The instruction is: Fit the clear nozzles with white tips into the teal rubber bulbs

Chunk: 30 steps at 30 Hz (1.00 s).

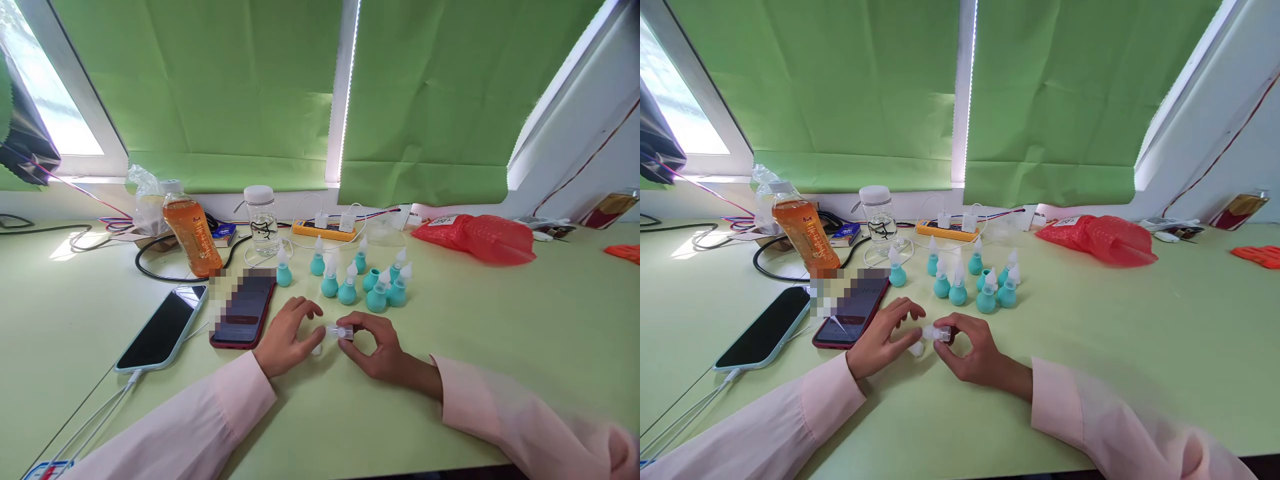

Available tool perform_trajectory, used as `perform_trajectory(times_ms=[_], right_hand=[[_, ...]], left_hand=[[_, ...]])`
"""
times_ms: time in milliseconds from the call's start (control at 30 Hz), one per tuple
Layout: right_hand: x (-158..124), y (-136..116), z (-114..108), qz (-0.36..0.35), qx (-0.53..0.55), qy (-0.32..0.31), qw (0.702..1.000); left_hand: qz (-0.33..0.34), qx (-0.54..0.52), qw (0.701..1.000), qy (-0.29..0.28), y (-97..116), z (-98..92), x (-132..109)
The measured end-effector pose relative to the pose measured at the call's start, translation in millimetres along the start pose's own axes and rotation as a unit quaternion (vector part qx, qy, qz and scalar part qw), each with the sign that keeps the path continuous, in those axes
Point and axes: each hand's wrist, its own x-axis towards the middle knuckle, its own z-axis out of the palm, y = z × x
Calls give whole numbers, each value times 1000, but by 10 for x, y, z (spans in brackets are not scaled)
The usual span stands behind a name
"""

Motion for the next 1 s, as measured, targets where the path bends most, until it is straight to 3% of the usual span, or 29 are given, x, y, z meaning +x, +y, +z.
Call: perform_trajectory(times_ms=[167, 300, 433, 500, 633, 800, 900, 1000], right_hand=[[7, 94, -75, 87, 34, -48, 994], [-11, 141, -106, 128, 57, -81, 987], [-10, 140, -94, 159, 86, -90, 979], [-6, 133, -78, 166, 91, -84, 978], [-6, 125, -40, 166, 75, -73, 981], [-22, 90, 16, 122, 24, -67, 990], [62, 35, -51, 42, -76, -58, 994], [343, -10, -299, -37, -217, -2, 975]], left_hand=[[-1, 167, 981, -97, 3, -42, 35], [34, 182, 974, -133, -47, -5, 33], [1, 27, 998, -50, -71, 67, 38], [-46, -96, 994, -17, -57, 106, 33], [-116, -275, 952, -64, -10, 154, 10], [-79, -290, 949, -95, 23, 170, -12], [-75, -285, 954, -63, 2, 184, -6], [-90, -245, 965, -2, -34, 185, 8]])
